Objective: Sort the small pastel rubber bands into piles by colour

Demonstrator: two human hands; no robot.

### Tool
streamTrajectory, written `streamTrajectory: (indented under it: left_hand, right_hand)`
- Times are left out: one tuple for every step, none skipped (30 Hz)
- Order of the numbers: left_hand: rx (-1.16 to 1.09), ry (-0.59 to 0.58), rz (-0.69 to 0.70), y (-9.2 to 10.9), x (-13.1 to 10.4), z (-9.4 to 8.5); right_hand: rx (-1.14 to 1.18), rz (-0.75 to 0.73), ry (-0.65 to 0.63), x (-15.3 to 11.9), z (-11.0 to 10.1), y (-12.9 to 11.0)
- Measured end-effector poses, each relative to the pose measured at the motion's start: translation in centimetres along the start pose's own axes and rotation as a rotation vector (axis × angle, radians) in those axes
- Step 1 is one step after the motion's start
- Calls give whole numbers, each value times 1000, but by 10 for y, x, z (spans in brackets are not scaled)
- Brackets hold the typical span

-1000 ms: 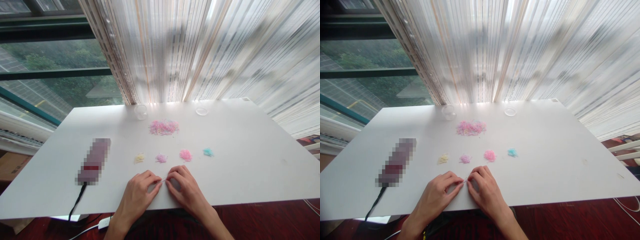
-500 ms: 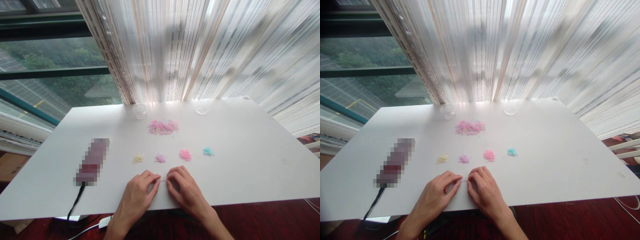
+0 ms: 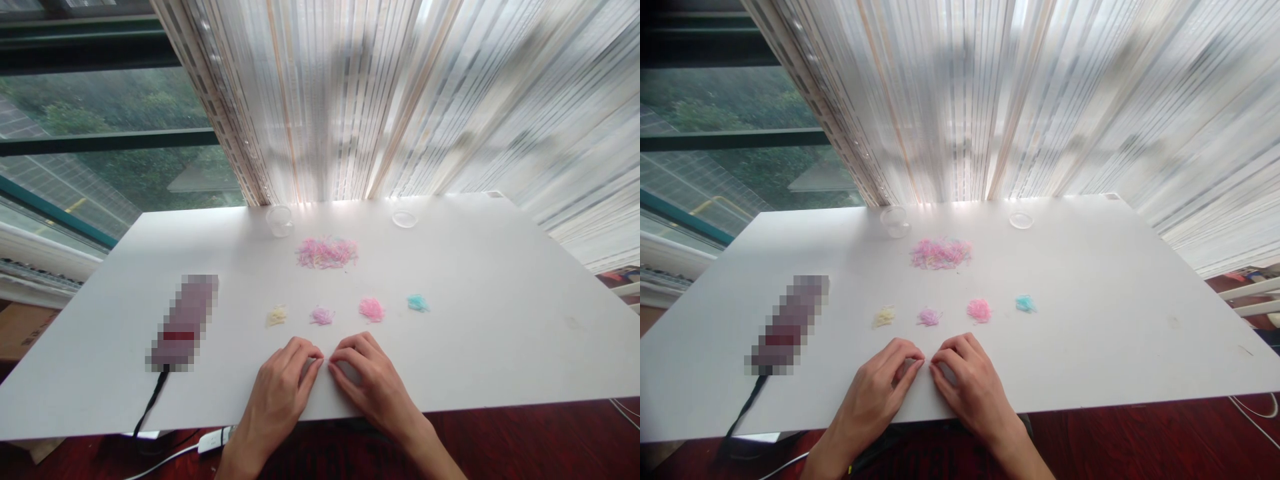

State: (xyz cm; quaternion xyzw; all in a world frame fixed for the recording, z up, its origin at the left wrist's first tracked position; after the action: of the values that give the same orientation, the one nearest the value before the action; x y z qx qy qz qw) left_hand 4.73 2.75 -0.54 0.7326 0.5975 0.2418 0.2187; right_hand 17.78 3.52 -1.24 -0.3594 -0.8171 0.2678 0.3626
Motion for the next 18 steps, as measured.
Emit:
streamTrajectory:
  left_hand:
    - [-23, -8, -6, 0, 0, 0]
    - [-42, -15, -15, -1, 0, 1]
    - [-57, -21, -28, -2, 0, 1]
    - [-72, -29, -45, -4, 0, 2]
    - [-86, -37, -65, -5, 0, 3]
    - [-102, -45, -88, -7, -1, 4]
    - [-119, -51, -109, -8, -1, 5]
    - [-140, -56, -127, -9, -2, 6]
    - [-164, -58, -143, -10, -2, 7]
    - [-190, -56, -155, -10, -2, 8]
    - [-215, -48, -161, -10, -3, 9]
    - [-235, -36, -164, -10, -3, 10]
    - [-250, -20, -163, -10, -3, 10]
    - [-257, -1, -160, -9, -3, 9]
    - [-259, 19, -159, -9, -3, 9]
    - [-256, 38, -161, -8, -3, 8]
    - [-254, 55, -166, -8, -2, 7]
    - [-254, 70, -171, -7, -2, 6]
  right_hand:
    - [8, -4, 6, 0, -1, 0]
    - [15, -9, 12, 0, -2, -1]
    - [21, -13, 19, 0, -3, -1]
    - [25, -15, 26, -1, -3, -1]
    - [27, -16, 32, -1, -4, -1]
    - [28, -17, 37, -1, -5, -1]
    - [30, -18, 40, -1, -5, -1]
    - [31, -20, 44, -1, -5, -1]
    - [34, -23, 48, -1, -6, -2]
    - [36, -25, 51, -1, -6, -2]
    - [37, -26, 53, -1, -6, -2]
    - [36, -26, 54, -1, -6, -2]
    - [33, -25, 54, -1, -6, -1]
    - [28, -22, 52, -1, -6, -1]
    - [23, -20, 50, -1, -6, -1]
    - [19, -17, 47, -2, -5, 0]
    - [15, -15, 45, -2, -5, 0]
    - [11, -15, 42, -2, -4, 0]
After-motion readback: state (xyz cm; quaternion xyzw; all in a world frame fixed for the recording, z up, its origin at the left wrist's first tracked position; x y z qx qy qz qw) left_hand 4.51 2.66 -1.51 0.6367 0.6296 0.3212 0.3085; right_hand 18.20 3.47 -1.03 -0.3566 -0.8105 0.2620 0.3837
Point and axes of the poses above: each hand's wrist, its own x-axis towards the middle knuckle, its own z-axis out of the palm, y = z × x, the point moved 10 cm from there along x, towards the middle knuckle, and after that the axes turned 8 degrees about -z, right-handed, at the moved point
